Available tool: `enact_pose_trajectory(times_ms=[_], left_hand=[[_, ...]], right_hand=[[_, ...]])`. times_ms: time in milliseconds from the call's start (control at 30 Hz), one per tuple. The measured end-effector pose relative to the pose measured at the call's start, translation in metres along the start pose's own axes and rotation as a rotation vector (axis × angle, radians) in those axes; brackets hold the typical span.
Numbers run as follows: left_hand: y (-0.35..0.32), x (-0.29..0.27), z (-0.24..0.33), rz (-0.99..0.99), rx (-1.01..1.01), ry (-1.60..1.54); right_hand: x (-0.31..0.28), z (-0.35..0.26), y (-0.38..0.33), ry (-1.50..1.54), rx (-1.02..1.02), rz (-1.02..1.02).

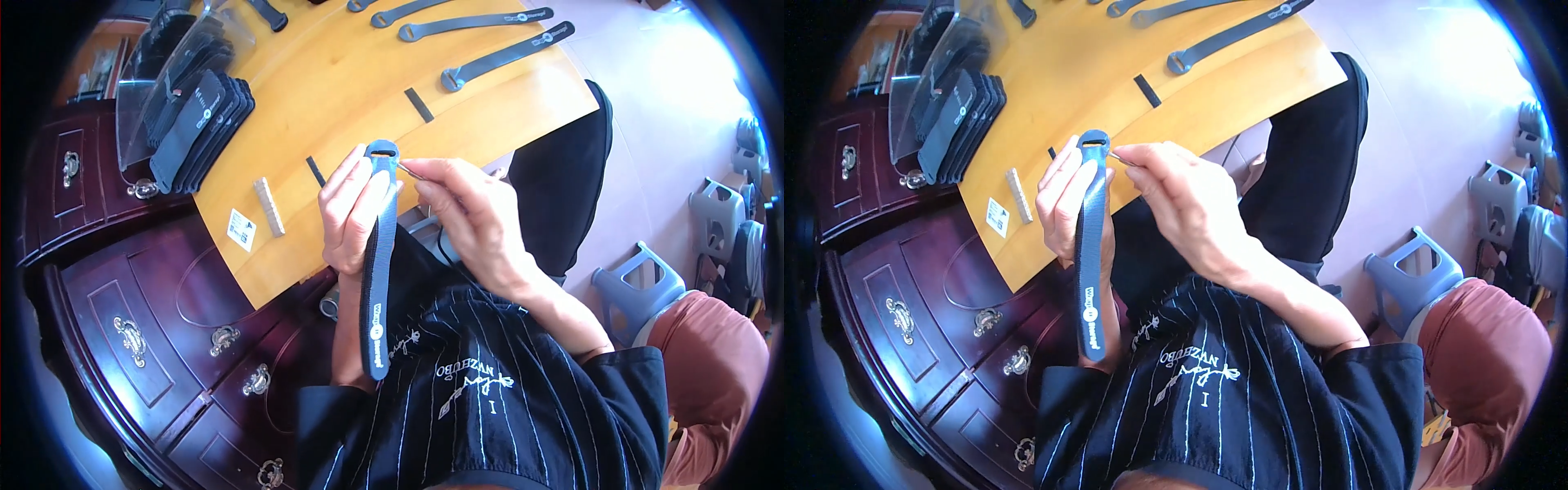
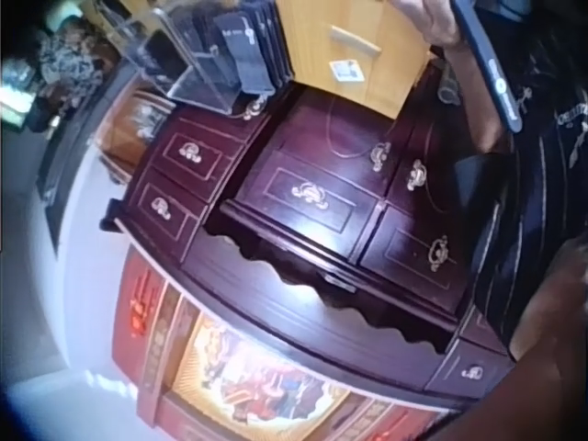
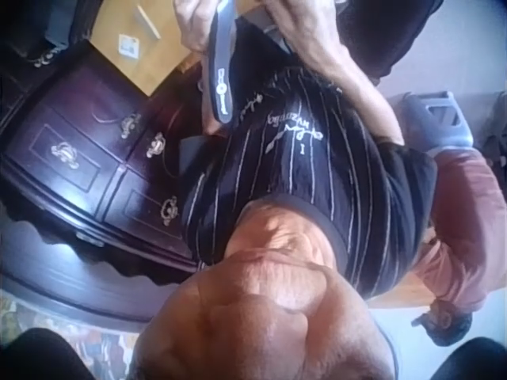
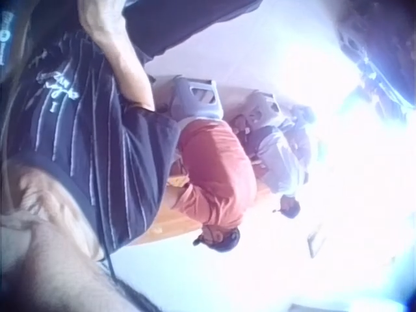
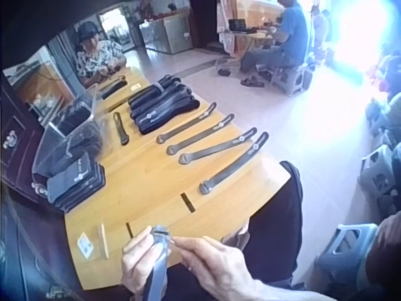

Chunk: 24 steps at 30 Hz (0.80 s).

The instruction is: Using a small tool to clear out excess material from pre-cut holes in rubber storage straps.

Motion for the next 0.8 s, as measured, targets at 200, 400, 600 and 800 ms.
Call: enact_pose_trajectory(times_ms=[200,400,600,800], left_hand=[[-0.002,-0.003,0.005,0.008,0.006,-0.051],[-0.010,-0.001,-0.005,-0.106,-0.183,-0.180],[-0.025,0.004,-0.031,-0.053,-0.420,-0.561],[-0.025,0.006,-0.027,-0.017,-0.421,-0.639]], right_hand=[[-0.002,0.005,0.005,0.065,0.061,0.021],[-0.001,0.015,0.010,0.291,0.198,-0.195],[0.005,0.025,0.009,0.351,0.257,-0.304],[0.000,0.022,0.003,0.355,0.253,-0.283]])
Point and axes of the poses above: each hand's wrist, its own y-axis towards the middle knuckle, its own x-axis out of the palm, z = x × y, the point moved 9 cm from there along y, towards the middle knuckle, and after that the axes turned 5 degrees about -z, right-handed, at the moved point
